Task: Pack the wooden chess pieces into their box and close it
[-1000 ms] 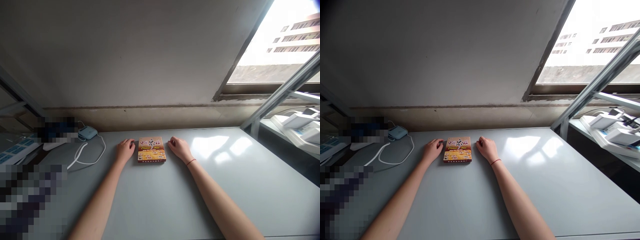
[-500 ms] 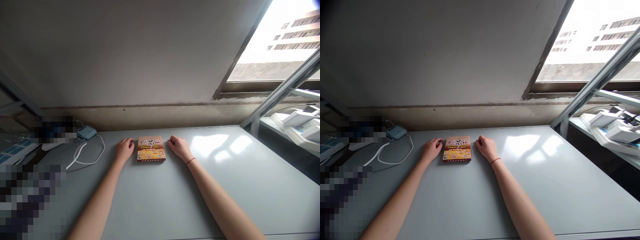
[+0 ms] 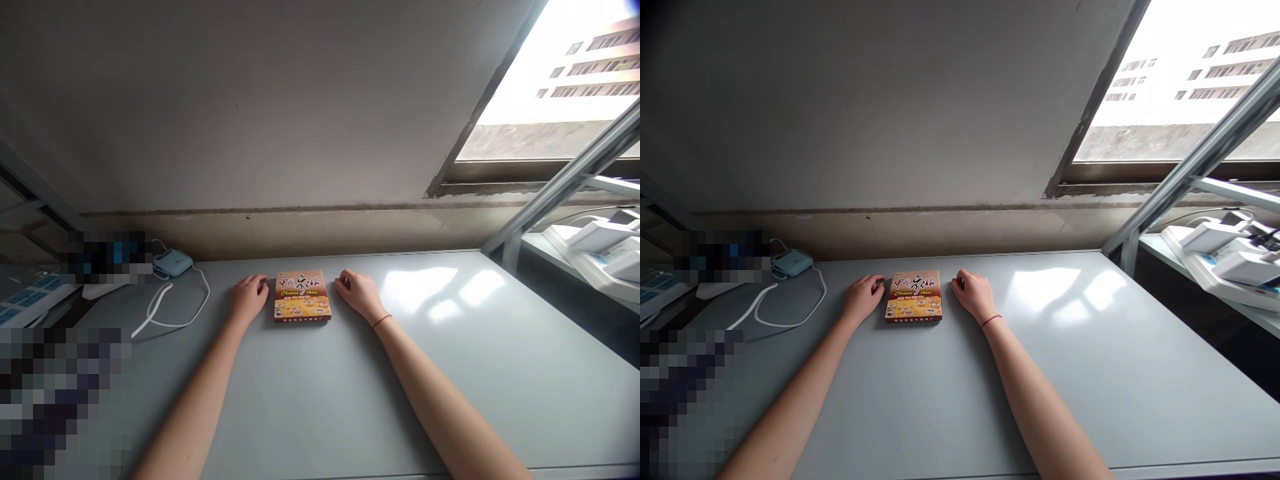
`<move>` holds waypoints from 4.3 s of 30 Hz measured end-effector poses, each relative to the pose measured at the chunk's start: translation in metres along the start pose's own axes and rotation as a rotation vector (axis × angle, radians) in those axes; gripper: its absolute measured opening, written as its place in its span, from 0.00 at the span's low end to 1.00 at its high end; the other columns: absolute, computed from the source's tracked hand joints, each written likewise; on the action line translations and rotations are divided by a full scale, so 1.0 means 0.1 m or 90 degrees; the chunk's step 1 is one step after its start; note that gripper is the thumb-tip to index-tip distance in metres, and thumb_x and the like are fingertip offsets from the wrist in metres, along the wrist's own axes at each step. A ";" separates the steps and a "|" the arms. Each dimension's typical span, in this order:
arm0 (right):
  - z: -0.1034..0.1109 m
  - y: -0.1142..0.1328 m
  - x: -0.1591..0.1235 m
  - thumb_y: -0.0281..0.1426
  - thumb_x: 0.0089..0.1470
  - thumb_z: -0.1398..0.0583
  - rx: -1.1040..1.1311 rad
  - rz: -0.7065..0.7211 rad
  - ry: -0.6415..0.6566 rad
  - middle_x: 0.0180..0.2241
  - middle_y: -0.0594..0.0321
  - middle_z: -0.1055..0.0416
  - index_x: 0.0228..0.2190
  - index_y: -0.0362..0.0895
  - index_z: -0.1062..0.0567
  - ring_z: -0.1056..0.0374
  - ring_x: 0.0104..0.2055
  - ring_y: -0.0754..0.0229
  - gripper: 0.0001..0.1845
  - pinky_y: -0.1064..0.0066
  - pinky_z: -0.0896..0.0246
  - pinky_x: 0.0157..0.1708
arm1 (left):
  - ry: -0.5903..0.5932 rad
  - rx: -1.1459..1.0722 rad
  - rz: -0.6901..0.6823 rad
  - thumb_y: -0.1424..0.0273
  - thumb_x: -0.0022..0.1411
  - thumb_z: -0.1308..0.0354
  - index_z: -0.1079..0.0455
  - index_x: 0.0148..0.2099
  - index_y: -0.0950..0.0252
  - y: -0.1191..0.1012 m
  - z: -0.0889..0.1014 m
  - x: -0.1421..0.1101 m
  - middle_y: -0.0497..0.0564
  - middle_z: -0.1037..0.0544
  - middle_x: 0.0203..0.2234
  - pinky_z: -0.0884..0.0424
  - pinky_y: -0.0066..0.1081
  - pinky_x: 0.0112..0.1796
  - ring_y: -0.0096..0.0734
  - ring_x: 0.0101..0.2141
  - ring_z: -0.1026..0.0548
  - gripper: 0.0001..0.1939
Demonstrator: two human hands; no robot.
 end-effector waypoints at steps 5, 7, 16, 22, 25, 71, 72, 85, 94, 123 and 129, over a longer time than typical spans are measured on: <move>0.02 0.01 0.00 0.33 0.53 0.48 0.000 -0.002 -0.001 0.22 0.63 0.31 0.22 0.46 0.34 0.39 0.23 0.62 0.10 0.73 0.55 0.24 | -0.002 0.001 0.001 0.72 0.61 0.50 0.27 0.46 0.61 -0.01 0.01 0.00 0.50 0.22 0.34 0.36 0.30 0.38 0.35 0.38 0.26 0.14; 0.03 0.02 -0.01 0.33 0.53 0.48 -0.001 -0.001 -0.002 0.22 0.64 0.31 0.22 0.46 0.34 0.39 0.24 0.62 0.10 0.73 0.55 0.24 | -0.001 0.001 0.001 0.72 0.61 0.50 0.27 0.46 0.62 -0.01 0.01 0.00 0.50 0.22 0.34 0.35 0.30 0.38 0.35 0.37 0.26 0.14; 0.02 0.02 -0.01 0.33 0.53 0.48 -0.006 0.000 -0.005 0.22 0.64 0.31 0.22 0.46 0.34 0.40 0.23 0.63 0.10 0.73 0.55 0.24 | -0.003 -0.003 -0.003 0.72 0.60 0.50 0.27 0.46 0.61 0.01 -0.01 0.00 0.50 0.22 0.34 0.35 0.30 0.38 0.35 0.38 0.26 0.14; 0.01 0.00 -0.01 0.33 0.54 0.48 -0.003 0.001 -0.006 0.22 0.64 0.31 0.23 0.46 0.33 0.41 0.23 0.63 0.10 0.73 0.55 0.25 | -0.015 -0.015 -0.004 0.72 0.60 0.49 0.27 0.45 0.61 0.02 -0.01 0.00 0.50 0.22 0.33 0.34 0.30 0.38 0.35 0.38 0.26 0.13; 0.03 0.02 -0.02 0.33 0.54 0.47 -0.001 0.000 -0.008 0.22 0.64 0.32 0.23 0.46 0.31 0.40 0.24 0.62 0.11 0.73 0.54 0.25 | -0.028 -0.033 -0.013 0.73 0.60 0.49 0.27 0.45 0.61 0.00 0.03 0.00 0.50 0.23 0.33 0.33 0.31 0.39 0.35 0.37 0.26 0.13; -0.01 0.42 -0.17 0.34 0.56 0.52 0.161 -0.020 0.027 0.21 0.62 0.29 0.24 0.45 0.26 0.39 0.22 0.63 0.18 0.73 0.54 0.23 | -0.152 -0.012 -0.064 0.69 0.65 0.56 0.33 0.52 0.70 -0.48 0.36 -0.23 0.62 0.26 0.47 0.30 0.39 0.44 0.45 0.45 0.27 0.18; -0.01 0.43 -0.17 0.34 0.56 0.52 0.162 -0.016 0.029 0.20 0.62 0.29 0.24 0.45 0.26 0.40 0.22 0.63 0.18 0.74 0.54 0.23 | -0.105 -0.016 -0.047 0.69 0.65 0.56 0.33 0.53 0.70 -0.46 0.25 -0.23 0.62 0.25 0.46 0.29 0.38 0.43 0.45 0.44 0.26 0.18; 0.03 0.47 -0.19 0.32 0.49 0.47 0.169 -0.026 0.013 0.19 0.63 0.29 0.24 0.45 0.23 0.38 0.20 0.64 0.13 0.75 0.52 0.21 | 0.015 -0.025 0.000 0.72 0.65 0.56 0.36 0.55 0.68 -0.54 0.18 -0.29 0.58 0.21 0.40 0.28 0.34 0.37 0.41 0.39 0.22 0.19; 0.03 0.52 -0.20 0.31 0.48 0.45 0.126 -0.011 0.000 0.19 0.63 0.27 0.23 0.45 0.23 0.37 0.20 0.64 0.11 0.75 0.49 0.24 | -0.043 0.054 0.001 0.63 0.66 0.54 0.29 0.46 0.63 -0.56 0.24 -0.25 0.57 0.27 0.43 0.30 0.31 0.32 0.41 0.40 0.26 0.15; -0.06 0.47 -0.18 0.31 0.52 0.49 0.156 -0.022 0.024 0.23 0.62 0.25 0.28 0.46 0.22 0.35 0.23 0.62 0.16 0.74 0.51 0.23 | -0.086 0.150 -0.049 0.68 0.63 0.53 0.25 0.34 0.65 -0.68 0.26 -0.24 0.58 0.25 0.39 0.37 0.42 0.36 0.47 0.40 0.33 0.15; -0.08 0.46 -0.18 0.32 0.52 0.49 0.153 -0.022 0.032 0.23 0.63 0.25 0.28 0.46 0.22 0.35 0.23 0.62 0.15 0.75 0.51 0.22 | -0.101 0.104 -0.055 0.69 0.62 0.52 0.27 0.34 0.63 -0.68 0.27 -0.25 0.56 0.23 0.34 0.39 0.41 0.38 0.45 0.40 0.32 0.12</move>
Point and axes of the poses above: each hand's wrist, its own x-axis towards the middle knuckle, its own z-axis out of the back of the hand, y = z × x, the point moved 7 cm from there along x, towards the middle knuckle
